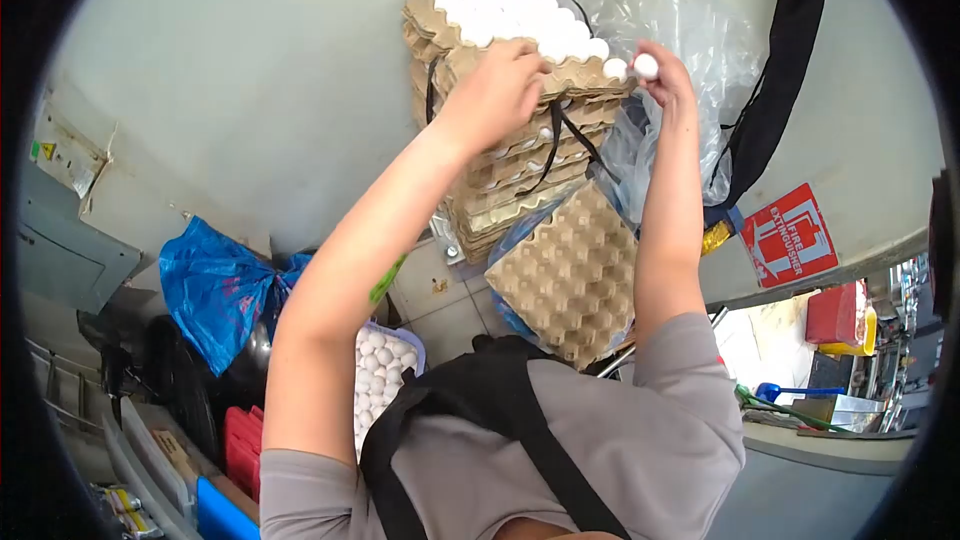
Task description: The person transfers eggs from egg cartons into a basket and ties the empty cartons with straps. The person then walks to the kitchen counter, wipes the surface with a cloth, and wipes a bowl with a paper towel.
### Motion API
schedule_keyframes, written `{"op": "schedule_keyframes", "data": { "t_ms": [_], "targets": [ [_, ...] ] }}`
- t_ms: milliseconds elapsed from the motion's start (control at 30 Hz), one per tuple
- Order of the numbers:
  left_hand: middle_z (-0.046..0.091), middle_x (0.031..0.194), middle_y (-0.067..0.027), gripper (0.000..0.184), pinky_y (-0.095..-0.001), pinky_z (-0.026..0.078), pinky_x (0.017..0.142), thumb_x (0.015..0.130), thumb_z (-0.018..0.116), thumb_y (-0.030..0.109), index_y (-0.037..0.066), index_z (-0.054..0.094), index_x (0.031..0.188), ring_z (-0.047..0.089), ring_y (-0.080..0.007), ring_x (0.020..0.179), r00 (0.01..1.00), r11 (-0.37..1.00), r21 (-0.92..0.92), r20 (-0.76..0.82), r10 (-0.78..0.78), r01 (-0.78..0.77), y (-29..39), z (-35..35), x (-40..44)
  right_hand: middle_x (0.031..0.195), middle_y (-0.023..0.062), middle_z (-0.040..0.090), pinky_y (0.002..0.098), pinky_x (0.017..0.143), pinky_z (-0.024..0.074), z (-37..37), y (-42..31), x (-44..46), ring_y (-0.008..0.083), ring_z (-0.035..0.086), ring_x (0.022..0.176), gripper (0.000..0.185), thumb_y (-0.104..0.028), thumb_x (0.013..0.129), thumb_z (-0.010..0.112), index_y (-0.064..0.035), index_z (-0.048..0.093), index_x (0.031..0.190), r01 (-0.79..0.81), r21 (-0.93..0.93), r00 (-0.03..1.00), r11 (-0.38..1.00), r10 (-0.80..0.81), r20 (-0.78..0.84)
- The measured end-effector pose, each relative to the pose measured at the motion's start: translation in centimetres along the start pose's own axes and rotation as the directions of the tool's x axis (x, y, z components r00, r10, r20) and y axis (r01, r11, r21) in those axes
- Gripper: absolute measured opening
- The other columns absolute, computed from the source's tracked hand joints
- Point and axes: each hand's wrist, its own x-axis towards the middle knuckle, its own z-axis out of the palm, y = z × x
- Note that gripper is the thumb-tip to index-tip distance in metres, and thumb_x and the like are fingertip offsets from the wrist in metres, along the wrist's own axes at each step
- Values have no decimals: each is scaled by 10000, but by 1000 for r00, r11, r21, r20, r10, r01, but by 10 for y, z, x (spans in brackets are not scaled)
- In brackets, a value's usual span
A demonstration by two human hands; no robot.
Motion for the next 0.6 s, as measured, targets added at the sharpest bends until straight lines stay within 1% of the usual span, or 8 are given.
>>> {"op": "schedule_keyframes", "data": {
  "t_ms": [33,100,167,200,367,433,500,600],
  "targets": [
    [541,968,-123,182,-355,430,804,783,521,94,34,579,945,512,-282,950,998,998,39,45,38,-40,-11,19,16,875,116,589,270,394,439,-5,-3,3,173,595,687,271,-222,756,598,-47,571,960,-58,-346,996,936,78,45],
    [544,972,-122,189,-365,437,798,778,520,88,34,583,947,515,-284,946,997,998,46,73,32,-36,-28,57,43,971,115,581,287,349,423,12,-9,-8,196,599,670,384,-210,704,651,-34,563,1033,-54,-481,998,875,60,-3],
    [547,976,-121,196,-375,443,792,772,518,83,34,587,949,519,-285,941,994,998,49,107,25,-30,-32,77,64,988,97,594,299,361,434,26,-16,-17,195,598,678,476,-199,619,716,-48,587,1052,116,-823,992,556,-102,71],
    [552,981,-119,210,-377,451,790,757,538,91,32,589,953,524,-290,934,982,981,195,184,-31,-5,-32,82,72,1030,98,584,315,399,460,30,-25,-15,224,600,736,582,-196,553,756,-79,578,1095,47,-820,991,570,79,112],
    [565,994,-116,255,-384,465,787,714,593,120,42,594,957,538,-294,924,904,819,559,270,-330,132,-30,100,94,941,92,628,381,521,493,40,-31,-3,258,609,724,471,-202,551,760,-92,637,991,20,-919,989,394,129,77],
    [586,974,-133,296,-366,460,797,675,652,166,56,600,944,560,-280,911,891,756,643,265,-370,123,-17,92,96,843,118,646,377,621,486,47,-30,-2,259,617,713,378,-223,534,770,-71,668,865,107,-982,992,154,52,116],
    [595,954,-142,316,-357,460,788,663,670,180,61,601,948,570,-270,903,889,814,558,275,-367,164,-38,96,100,802,139,642,347,698,469,55,-30,-4,255,619,720,359,-240,516,778,-51,670,801,71,-996,997,56,26,72],
    [610,920,-154,353,-345,459,766,648,700,203,67,601,959,587,-253,885,898,901,318,231,-375,294,-53,85,98,793,131,644,385,599,484,54,-34,-5,272,618,684,371,-254,522,780,-35,664,797,81,-997,996,21,41,81]
  ]
}}
